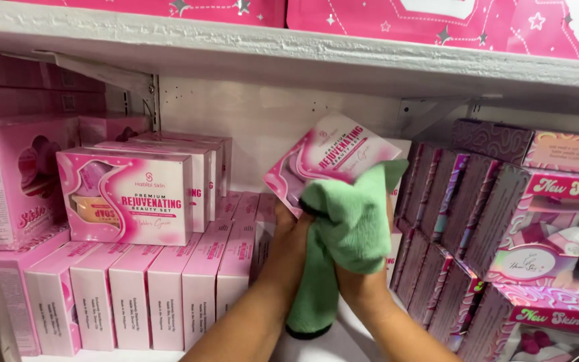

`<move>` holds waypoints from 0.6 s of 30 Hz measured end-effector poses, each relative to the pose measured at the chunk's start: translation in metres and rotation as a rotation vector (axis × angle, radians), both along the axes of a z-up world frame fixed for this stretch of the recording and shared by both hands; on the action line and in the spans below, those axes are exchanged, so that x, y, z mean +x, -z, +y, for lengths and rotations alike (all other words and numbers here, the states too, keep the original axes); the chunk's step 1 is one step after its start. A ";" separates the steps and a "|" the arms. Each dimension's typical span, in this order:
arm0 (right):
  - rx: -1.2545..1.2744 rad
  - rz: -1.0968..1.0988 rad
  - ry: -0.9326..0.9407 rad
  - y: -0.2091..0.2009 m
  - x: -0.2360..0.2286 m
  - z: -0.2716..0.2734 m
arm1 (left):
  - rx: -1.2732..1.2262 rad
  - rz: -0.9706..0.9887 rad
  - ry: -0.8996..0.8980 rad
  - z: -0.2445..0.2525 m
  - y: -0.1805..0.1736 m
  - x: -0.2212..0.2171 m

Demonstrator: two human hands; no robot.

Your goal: Wiping down cosmetic product boxes with a microfiber cloth and arranging them neatly on store shelves.

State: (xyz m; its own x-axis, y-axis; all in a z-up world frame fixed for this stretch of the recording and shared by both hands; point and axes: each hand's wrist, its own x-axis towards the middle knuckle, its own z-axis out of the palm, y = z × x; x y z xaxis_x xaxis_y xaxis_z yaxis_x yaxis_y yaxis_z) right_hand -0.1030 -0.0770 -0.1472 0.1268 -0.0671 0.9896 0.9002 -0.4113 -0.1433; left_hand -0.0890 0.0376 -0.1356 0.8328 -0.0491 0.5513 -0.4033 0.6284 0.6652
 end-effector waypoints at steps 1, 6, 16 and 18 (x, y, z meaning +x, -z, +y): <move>0.007 0.006 0.000 0.008 0.009 -0.003 | 0.007 0.006 0.000 -0.001 0.003 0.007; 0.252 0.060 -0.270 0.010 0.034 -0.033 | 0.086 -0.279 -0.202 -0.001 -0.004 0.007; 0.326 -0.039 -0.128 -0.020 0.004 -0.044 | 0.131 -0.535 -0.817 0.005 -0.015 -0.032; 0.271 -0.063 -0.132 -0.019 0.003 -0.044 | -0.012 -0.493 -0.922 0.008 -0.014 -0.030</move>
State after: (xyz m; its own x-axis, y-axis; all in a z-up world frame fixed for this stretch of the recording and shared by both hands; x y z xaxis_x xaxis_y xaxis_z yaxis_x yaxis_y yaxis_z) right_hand -0.1002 -0.1209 -0.1284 0.0910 -0.3170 0.9441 0.9538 -0.2447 -0.1741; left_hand -0.1192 0.0455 -0.1218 0.2274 0.4985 0.8365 -0.9547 -0.0552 0.2924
